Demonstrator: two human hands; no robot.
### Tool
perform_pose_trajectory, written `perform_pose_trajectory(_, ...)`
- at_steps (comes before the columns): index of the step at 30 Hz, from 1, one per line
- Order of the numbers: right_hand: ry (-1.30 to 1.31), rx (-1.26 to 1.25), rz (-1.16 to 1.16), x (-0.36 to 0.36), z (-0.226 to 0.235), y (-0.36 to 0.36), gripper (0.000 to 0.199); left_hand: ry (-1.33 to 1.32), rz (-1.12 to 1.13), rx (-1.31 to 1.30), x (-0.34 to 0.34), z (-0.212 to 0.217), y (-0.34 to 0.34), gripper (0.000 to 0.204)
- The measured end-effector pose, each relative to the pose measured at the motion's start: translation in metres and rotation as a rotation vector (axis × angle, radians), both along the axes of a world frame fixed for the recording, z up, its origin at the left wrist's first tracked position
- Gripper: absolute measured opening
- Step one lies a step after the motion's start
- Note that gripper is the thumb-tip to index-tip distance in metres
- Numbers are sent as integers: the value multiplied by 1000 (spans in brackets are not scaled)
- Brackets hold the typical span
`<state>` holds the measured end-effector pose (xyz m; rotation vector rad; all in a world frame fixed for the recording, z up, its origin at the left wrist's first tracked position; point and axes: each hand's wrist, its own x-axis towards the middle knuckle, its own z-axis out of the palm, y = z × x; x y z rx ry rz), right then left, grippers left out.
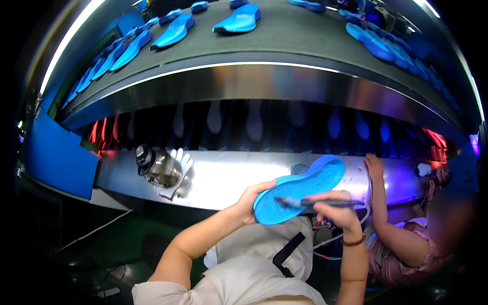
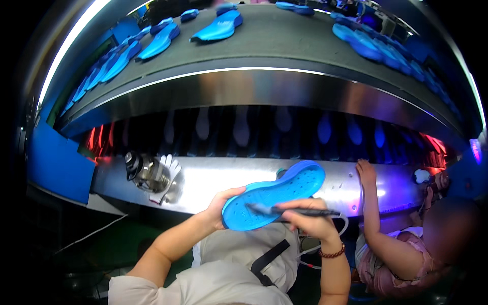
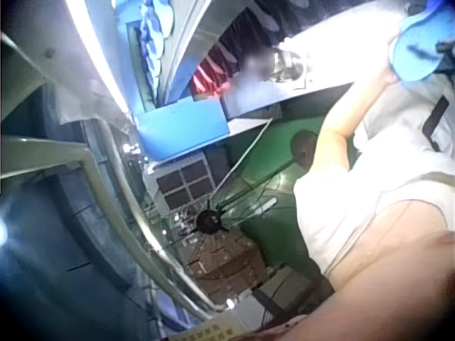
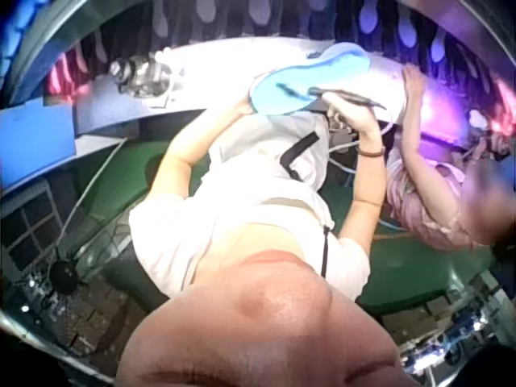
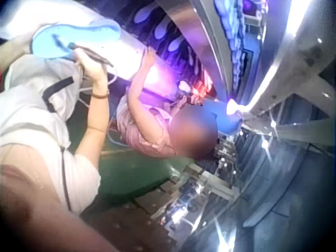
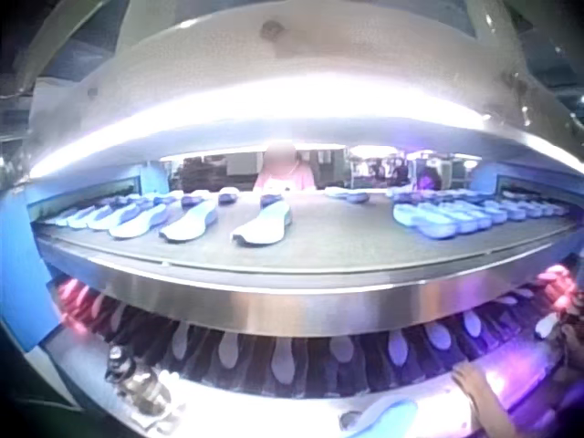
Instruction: The person picks up blue shoe soles from a conveyor belt and applies a liquid adhesive around the edges and across the surface using a small brush. The person handles the soles one by one, turning them over to coat all sides before placing them back on the belt.
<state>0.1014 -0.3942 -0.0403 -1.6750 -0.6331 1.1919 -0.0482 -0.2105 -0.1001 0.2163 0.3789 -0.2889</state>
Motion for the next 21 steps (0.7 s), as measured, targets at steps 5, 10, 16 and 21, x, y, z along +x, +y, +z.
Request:
perform_pose_trajectory(5,-303,118,-641,22,-51,-14,19,40,-7,15,5,-21,-8,62)
perform_pose_trajectory(10,-66,344,-496,-35,-57,-17,20,9,31,103,10,-22,7,57)
perform_pose_trajectory(16,227,521,-731,-33,-44,-73,20,-412,516,714,51,64,56,52)
perform_pose_trajectory(21,209,334,-720,-29,-44,-69,21,-520,666,319,195,131,86,59)
